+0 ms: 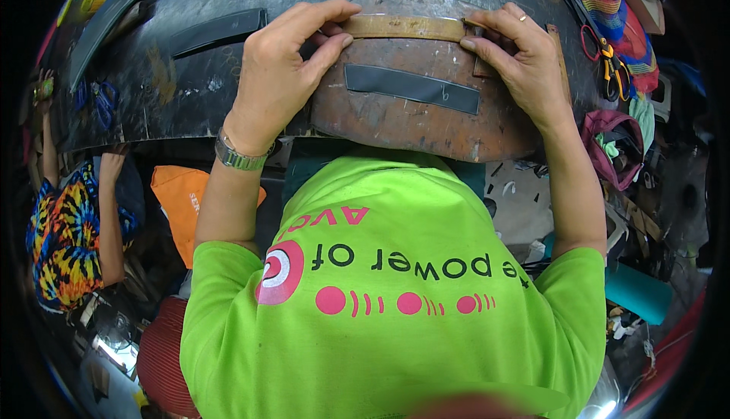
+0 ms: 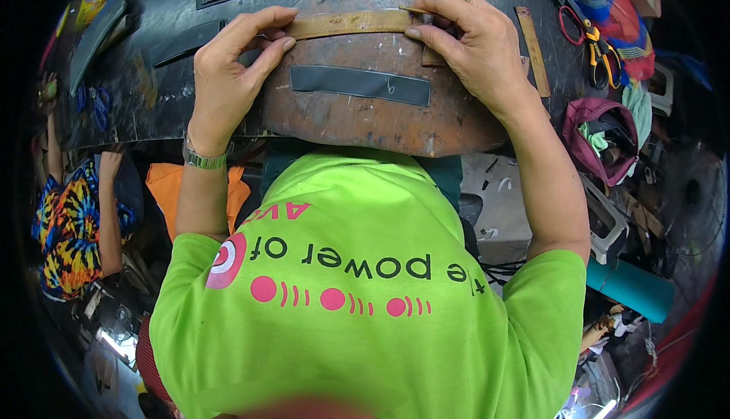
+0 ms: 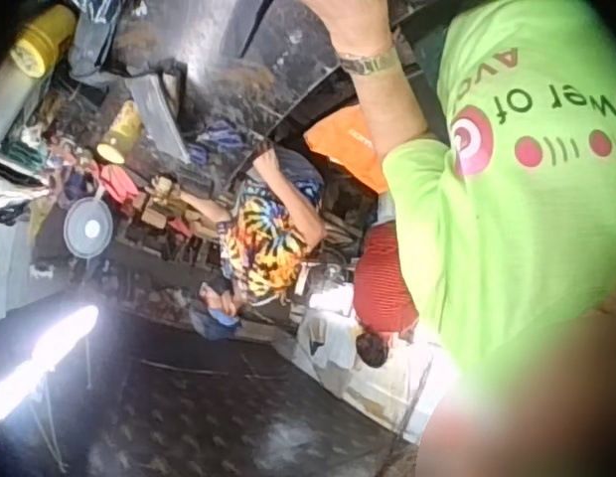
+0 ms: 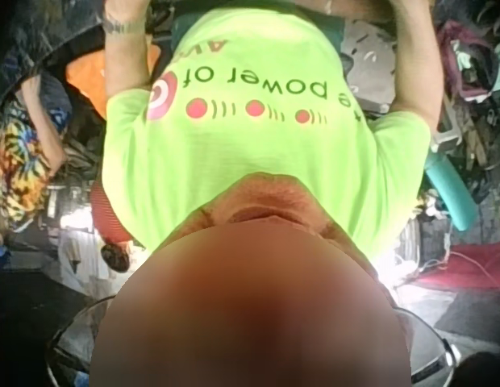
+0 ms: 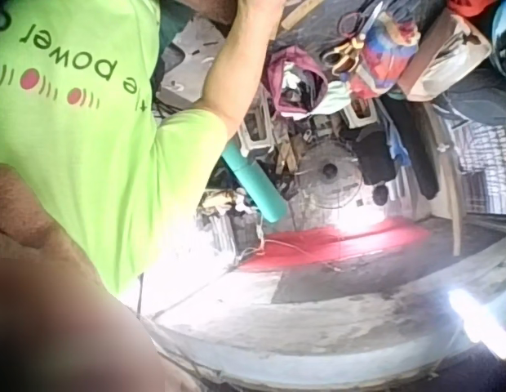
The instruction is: The person measures and cuts black rubber strips using a wooden ruler and yellow-handled scissors. They repeatedly align the ruler, mark the strip, and trim it to length, placing finished pieces on the workbench.
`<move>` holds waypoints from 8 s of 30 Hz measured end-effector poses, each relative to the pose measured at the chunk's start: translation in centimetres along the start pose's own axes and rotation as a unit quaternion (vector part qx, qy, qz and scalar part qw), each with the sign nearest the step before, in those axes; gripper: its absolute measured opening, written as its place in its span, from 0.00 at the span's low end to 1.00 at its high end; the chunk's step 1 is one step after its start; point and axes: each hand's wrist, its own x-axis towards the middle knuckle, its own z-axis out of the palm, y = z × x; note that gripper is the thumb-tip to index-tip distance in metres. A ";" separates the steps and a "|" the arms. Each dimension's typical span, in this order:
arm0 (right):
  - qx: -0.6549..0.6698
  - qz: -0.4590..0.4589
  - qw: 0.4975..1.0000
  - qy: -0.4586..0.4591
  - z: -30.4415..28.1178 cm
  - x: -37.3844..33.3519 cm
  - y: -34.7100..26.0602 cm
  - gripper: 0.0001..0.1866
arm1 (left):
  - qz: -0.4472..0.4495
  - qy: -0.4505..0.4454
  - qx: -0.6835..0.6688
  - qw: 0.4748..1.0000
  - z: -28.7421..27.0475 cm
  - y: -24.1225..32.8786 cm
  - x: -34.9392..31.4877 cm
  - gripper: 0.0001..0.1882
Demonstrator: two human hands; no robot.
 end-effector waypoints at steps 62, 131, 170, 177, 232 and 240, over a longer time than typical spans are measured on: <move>0.072 0.059 0.996 -0.017 -0.4 -6.6 -2.8 0.19 | -0.006 0.051 0.084 0.995 0.9 2.0 -5.5 0.14; 0.316 0.204 0.926 -0.004 -3.2 -6.3 -1.8 0.15 | -0.062 0.007 0.006 0.998 -0.2 2.6 -4.5 0.07; -0.008 -0.009 0.997 -0.080 1.6 -3.0 -5.1 0.11 | 0.085 0.059 0.158 0.982 0.3 1.6 -8.5 0.12; -0.016 -0.027 0.997 -0.073 1.8 -3.2 -5.1 0.11 | 0.102 0.067 0.162 0.979 0.5 1.6 -8.4 0.13; -0.018 -0.022 0.998 -0.059 0.2 -5.3 -3.0 0.15 | 0.087 -0.199 0.341 0.915 1.3 7.4 -6.6 0.46; 0.056 0.002 0.996 -0.076 -0.7 -5.1 -2.5 0.10 | 0.091 -0.222 0.412 0.879 2.0 8.1 -6.4 0.47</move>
